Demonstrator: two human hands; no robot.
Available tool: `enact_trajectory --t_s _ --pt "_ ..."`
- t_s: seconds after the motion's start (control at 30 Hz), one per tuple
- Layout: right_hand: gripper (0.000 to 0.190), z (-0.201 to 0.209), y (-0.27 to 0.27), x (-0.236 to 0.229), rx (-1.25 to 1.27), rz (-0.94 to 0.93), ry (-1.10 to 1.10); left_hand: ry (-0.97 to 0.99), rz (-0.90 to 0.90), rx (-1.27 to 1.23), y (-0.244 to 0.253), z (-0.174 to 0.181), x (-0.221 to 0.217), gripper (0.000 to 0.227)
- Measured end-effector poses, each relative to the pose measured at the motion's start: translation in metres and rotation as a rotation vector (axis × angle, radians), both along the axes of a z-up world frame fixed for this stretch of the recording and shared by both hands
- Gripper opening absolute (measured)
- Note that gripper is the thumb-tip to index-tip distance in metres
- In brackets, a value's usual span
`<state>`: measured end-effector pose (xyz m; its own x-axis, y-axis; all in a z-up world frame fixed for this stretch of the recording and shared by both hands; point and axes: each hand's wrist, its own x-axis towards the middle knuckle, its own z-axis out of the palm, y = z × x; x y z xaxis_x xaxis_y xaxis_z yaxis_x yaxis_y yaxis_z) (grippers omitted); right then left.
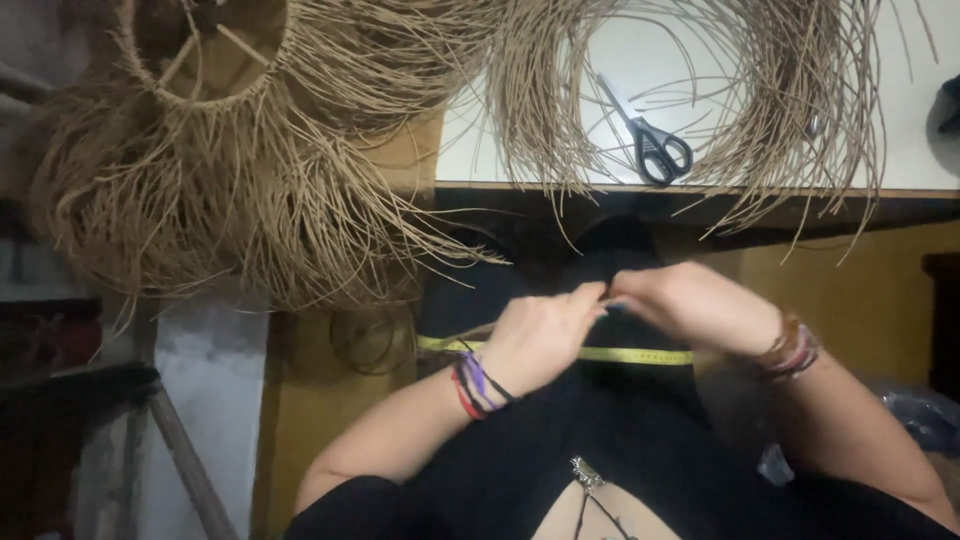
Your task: Measuring straw strands with a tape measure, cutting them with scissors, and weaving them onto a circular frame to create a decorative item.
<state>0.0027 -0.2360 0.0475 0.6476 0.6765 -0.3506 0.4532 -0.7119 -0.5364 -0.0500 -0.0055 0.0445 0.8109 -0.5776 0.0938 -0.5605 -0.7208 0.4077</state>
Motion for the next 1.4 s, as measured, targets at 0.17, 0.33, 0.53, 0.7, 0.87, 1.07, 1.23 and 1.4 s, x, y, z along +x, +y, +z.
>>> enact_trajectory --t_s 0.17,0.33,0.53,0.7,0.87,1.07,1.23,1.4 --pt "0.027 -0.001 -0.030 0.020 -0.018 -0.152 0.109 0.101 0.013 0.000 0.028 -0.001 0.023 0.016" --pt "0.019 -0.004 -0.001 0.027 -0.081 -0.066 0.036 0.125 -0.003 -0.055 0.006 -0.026 0.032 0.042" --pt "0.020 -0.008 0.001 0.069 -0.025 -0.047 -0.027 0.426 0.124 -0.268 -0.013 -0.046 0.054 0.023" --pt "0.029 -0.084 -0.046 0.124 -0.303 -0.354 -0.602 0.623 0.240 -0.425 -0.001 -0.046 0.075 0.018" --pt "0.041 -0.104 -0.040 0.135 -0.491 -0.339 -0.718 0.631 0.267 -0.489 0.008 -0.048 0.083 0.020" --pt "0.034 -0.086 -0.033 0.132 -0.498 -0.376 -0.748 0.706 0.288 -0.535 0.020 -0.043 0.085 0.026" --pt "0.035 -0.006 -0.037 0.084 -0.062 -0.454 -0.540 0.838 0.320 -0.627 0.034 -0.050 0.081 0.029" --pt "0.046 -0.020 -0.075 0.028 0.372 -0.246 0.433 1.084 0.315 -0.937 0.046 -0.055 0.069 0.032"
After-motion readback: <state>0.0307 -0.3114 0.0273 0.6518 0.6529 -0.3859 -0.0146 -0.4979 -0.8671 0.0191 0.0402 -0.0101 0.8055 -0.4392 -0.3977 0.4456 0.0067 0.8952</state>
